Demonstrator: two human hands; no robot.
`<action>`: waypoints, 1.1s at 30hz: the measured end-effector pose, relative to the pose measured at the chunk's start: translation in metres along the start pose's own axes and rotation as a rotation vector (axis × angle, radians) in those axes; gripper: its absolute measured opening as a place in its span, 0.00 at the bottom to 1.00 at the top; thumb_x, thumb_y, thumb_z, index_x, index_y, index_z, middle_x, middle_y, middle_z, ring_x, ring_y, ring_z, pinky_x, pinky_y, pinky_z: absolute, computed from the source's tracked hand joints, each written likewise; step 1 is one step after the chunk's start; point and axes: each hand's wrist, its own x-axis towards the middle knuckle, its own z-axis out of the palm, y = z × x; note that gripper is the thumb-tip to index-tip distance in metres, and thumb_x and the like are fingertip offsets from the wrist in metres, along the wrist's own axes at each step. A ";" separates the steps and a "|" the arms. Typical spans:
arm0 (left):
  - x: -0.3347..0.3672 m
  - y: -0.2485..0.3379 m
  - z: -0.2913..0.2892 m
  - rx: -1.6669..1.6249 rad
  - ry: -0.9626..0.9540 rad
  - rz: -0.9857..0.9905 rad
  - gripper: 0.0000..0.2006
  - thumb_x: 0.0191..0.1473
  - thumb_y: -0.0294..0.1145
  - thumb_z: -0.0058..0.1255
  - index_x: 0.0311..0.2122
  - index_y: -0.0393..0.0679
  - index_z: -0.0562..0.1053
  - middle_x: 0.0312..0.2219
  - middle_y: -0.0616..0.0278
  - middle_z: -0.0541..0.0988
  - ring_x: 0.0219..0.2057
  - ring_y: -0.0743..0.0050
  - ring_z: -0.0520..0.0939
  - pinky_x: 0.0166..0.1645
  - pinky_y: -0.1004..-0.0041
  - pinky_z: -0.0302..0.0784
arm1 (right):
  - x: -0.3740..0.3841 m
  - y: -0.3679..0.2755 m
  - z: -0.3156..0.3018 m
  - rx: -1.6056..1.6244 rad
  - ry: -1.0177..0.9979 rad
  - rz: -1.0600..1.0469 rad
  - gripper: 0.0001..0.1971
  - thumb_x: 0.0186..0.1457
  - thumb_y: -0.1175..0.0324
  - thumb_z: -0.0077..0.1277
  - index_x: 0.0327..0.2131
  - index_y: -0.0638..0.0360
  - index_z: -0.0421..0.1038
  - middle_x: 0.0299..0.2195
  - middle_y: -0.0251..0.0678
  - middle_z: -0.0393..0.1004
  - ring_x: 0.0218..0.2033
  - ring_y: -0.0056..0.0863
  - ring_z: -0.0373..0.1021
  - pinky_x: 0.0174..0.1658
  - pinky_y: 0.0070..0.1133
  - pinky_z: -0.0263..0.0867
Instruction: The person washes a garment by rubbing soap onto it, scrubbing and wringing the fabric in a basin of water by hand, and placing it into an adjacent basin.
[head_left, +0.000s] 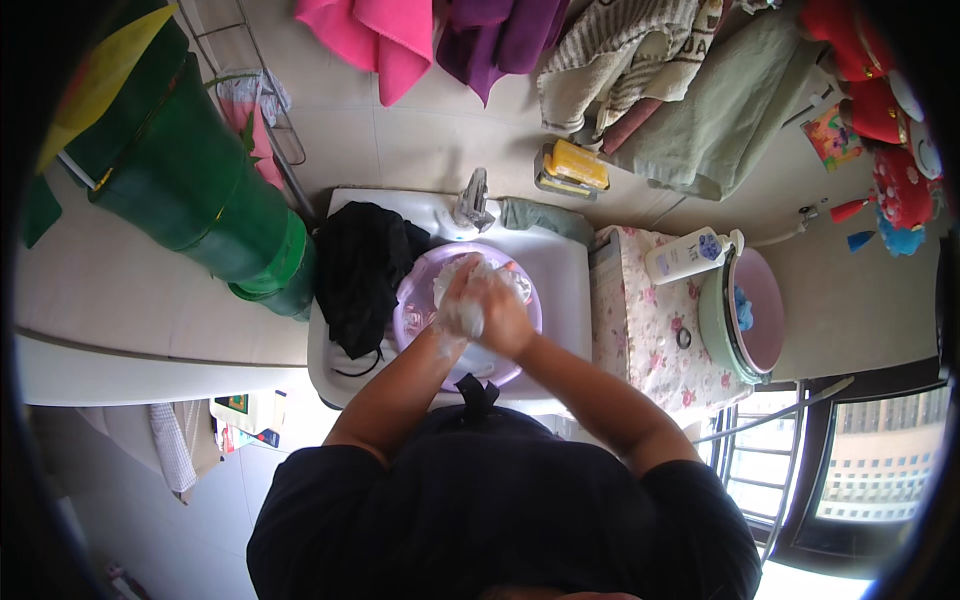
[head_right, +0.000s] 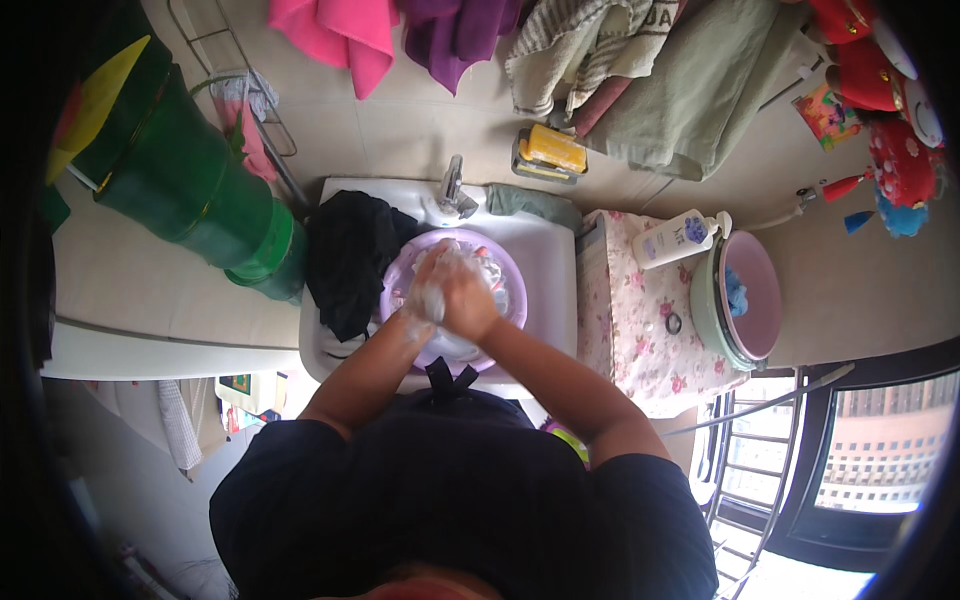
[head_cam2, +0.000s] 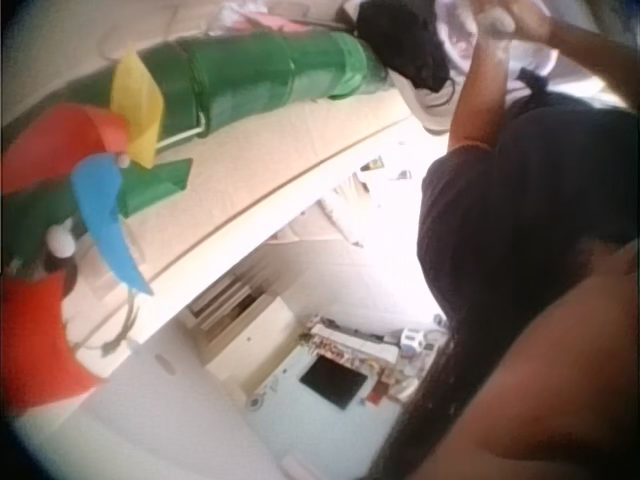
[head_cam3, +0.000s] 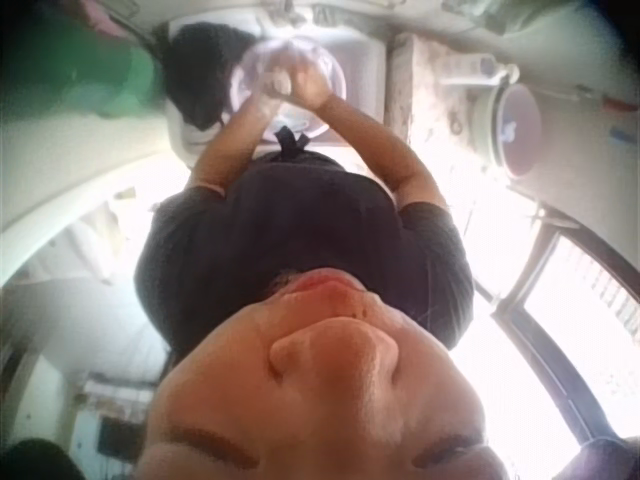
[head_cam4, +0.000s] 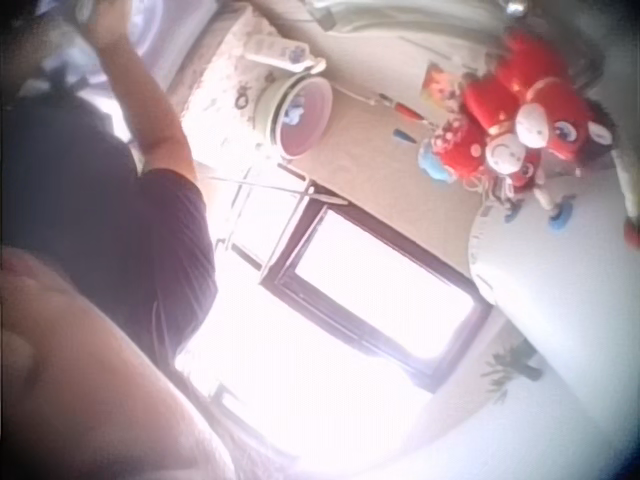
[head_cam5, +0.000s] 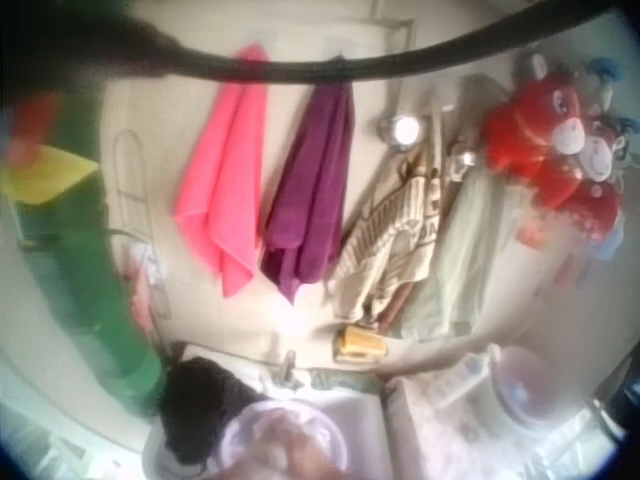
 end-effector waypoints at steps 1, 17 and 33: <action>-0.004 -0.002 0.000 -0.023 0.052 0.000 0.19 0.55 0.46 0.38 0.45 0.42 0.67 0.39 0.59 0.73 0.40 0.68 0.75 0.45 0.65 0.72 | 0.007 0.001 -0.004 0.052 -0.026 0.313 0.15 0.40 0.62 0.58 0.29 0.63 0.70 0.29 0.49 0.72 0.34 0.46 0.70 0.36 0.33 0.65; 0.010 0.005 -0.063 -0.095 0.228 -0.007 0.19 0.56 0.42 0.30 0.46 0.43 0.67 0.42 0.60 0.72 0.43 0.62 0.74 0.49 0.61 0.69 | 0.016 0.029 0.012 0.318 0.305 0.612 0.13 0.44 0.65 0.51 0.33 0.64 0.69 0.33 0.48 0.72 0.39 0.42 0.68 0.42 0.32 0.62; 0.013 -0.008 -0.030 0.045 0.393 0.087 0.14 0.54 0.37 0.38 0.42 0.41 0.67 0.42 0.56 0.72 0.46 0.62 0.72 0.51 0.62 0.67 | 0.028 0.046 -0.003 0.279 0.073 0.844 0.18 0.42 0.61 0.55 0.38 0.57 0.68 0.36 0.44 0.71 0.41 0.44 0.68 0.37 0.27 0.67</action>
